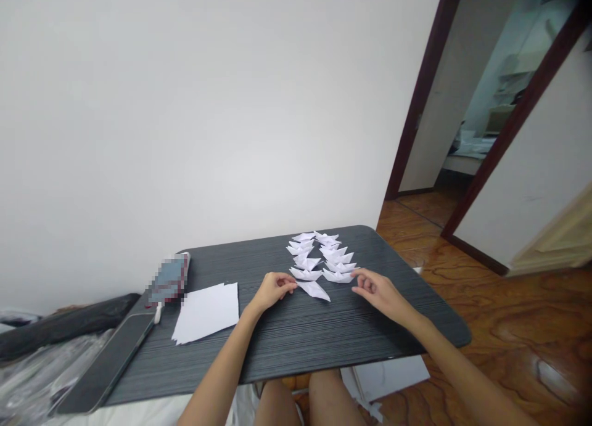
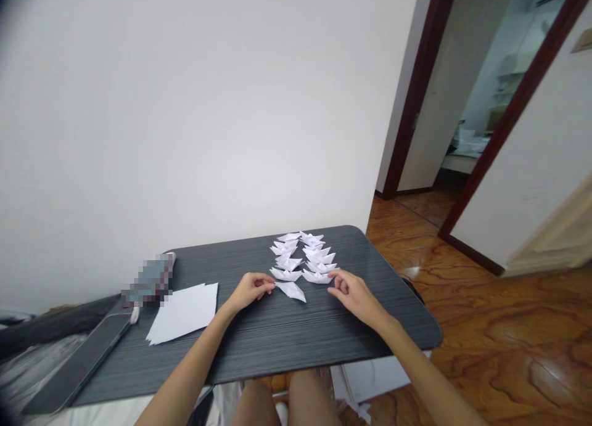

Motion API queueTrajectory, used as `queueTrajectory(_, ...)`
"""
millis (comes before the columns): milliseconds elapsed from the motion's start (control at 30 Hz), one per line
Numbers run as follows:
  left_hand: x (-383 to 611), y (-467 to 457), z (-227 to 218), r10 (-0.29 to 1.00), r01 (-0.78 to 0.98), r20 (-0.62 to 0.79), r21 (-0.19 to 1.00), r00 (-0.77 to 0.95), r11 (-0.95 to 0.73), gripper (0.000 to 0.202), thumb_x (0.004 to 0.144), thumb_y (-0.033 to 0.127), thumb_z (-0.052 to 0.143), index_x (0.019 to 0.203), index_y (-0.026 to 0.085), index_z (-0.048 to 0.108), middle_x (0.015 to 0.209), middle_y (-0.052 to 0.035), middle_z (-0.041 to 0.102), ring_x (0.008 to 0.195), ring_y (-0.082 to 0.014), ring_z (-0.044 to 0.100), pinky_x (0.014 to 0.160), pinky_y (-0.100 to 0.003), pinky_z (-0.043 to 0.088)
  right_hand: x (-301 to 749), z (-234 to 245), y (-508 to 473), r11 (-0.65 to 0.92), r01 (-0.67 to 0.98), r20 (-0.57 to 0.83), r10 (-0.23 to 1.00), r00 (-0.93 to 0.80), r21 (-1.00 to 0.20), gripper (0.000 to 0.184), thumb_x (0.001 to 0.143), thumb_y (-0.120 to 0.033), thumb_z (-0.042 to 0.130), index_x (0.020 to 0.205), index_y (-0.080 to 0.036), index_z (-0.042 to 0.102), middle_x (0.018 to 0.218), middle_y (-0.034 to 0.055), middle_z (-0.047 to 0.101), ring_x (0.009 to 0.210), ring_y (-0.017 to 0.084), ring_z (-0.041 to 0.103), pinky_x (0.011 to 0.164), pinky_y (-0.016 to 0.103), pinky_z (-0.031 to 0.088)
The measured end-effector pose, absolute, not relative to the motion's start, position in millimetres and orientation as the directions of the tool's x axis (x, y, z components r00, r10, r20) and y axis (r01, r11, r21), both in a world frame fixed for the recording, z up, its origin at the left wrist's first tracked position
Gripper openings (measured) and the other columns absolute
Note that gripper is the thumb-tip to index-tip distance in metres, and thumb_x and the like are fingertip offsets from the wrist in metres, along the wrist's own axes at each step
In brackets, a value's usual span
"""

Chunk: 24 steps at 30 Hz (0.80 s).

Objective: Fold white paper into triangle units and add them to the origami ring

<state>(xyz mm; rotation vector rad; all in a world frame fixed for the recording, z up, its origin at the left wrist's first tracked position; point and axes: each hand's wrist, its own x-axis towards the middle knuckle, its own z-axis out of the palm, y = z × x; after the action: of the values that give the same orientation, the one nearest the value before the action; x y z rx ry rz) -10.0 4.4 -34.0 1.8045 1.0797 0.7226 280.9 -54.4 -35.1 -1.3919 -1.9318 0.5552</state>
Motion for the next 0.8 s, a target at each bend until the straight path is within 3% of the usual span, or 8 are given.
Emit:
queueTrajectory(167,-8.7,-1.5,-34.5,0.906,0.446,0.094,0.847,0.413,-0.29,0.033,0.07,0.037,0.055,0.088,0.01,0.063,0.058,-0.0021,0.06,0.042,-0.0075,0.043,0.043,-0.019,0.035,230.6,-33.4,-71.9,0.464,0.612,0.329,0.886,-0.327,-0.641,0.041,0.074,-0.023,0.055,0.113,-0.022,0.047,0.094,0.0045,0.052,0.072,0.013,0.049,0.07,0.027,0.042)
queueTrajectory(333,-8.8,-4.4,-34.6,0.909,0.458,0.138,0.828,0.394,-0.324,0.03,0.071,0.037,0.053,0.077,0.011,0.066,0.058,-0.0032,0.061,0.051,-0.0103,0.049,0.049,-0.019,0.037,209.7,-39.6,-54.5,0.461,0.555,0.335,0.887,-0.318,-0.693,0.026,0.074,-0.023,0.054,0.1,-0.019,0.055,0.08,0.0027,0.054,0.065,0.012,0.048,0.065,0.026,0.042)
queueTrajectory(533,-8.8,-4.1,-34.7,0.912,0.452,0.166,0.826,0.375,-0.337,0.035,0.073,0.041,0.049,0.059,0.012,0.061,0.047,0.0003,0.053,0.041,-0.0073,0.041,0.044,-0.018,0.033,205.8,-49.9,-33.6,0.283,0.328,0.2,0.944,-0.263,-0.901,0.021,0.074,-0.028,0.052,0.089,-0.014,0.056,0.07,0.001,0.054,0.05,0.009,0.05,0.049,0.023,0.041)
queueTrajectory(633,-9.0,-2.8,-36.5,0.919,0.443,0.17,0.835,0.357,-0.326,0.035,0.074,0.041,0.048,0.061,0.011,0.061,0.046,0.0012,0.052,0.037,-0.0062,0.039,0.042,-0.018,0.032,203.4,-54.0,-28.2,0.23,0.276,0.168,0.959,-0.23,-0.933,0.022,0.072,-0.027,0.053,0.089,-0.013,0.054,0.067,0.0009,0.054,0.049,0.009,0.052,0.046,0.022,0.042)
queueTrajectory(800,-9.1,-0.6,-41.1,0.932,0.432,0.169,0.85,0.322,-0.303,0.032,0.076,0.039,0.047,0.075,0.011,0.062,0.053,0.0003,0.056,0.036,-0.0056,0.041,0.041,-0.018,0.034,202.9,-57.7,-25.0,0.307,0.341,0.271,0.951,-0.15,-0.888,0.021,0.071,-0.021,0.054,0.091,-0.015,0.055,0.072,0.0025,0.056,0.056,0.011,0.056,0.056,0.026,0.048)
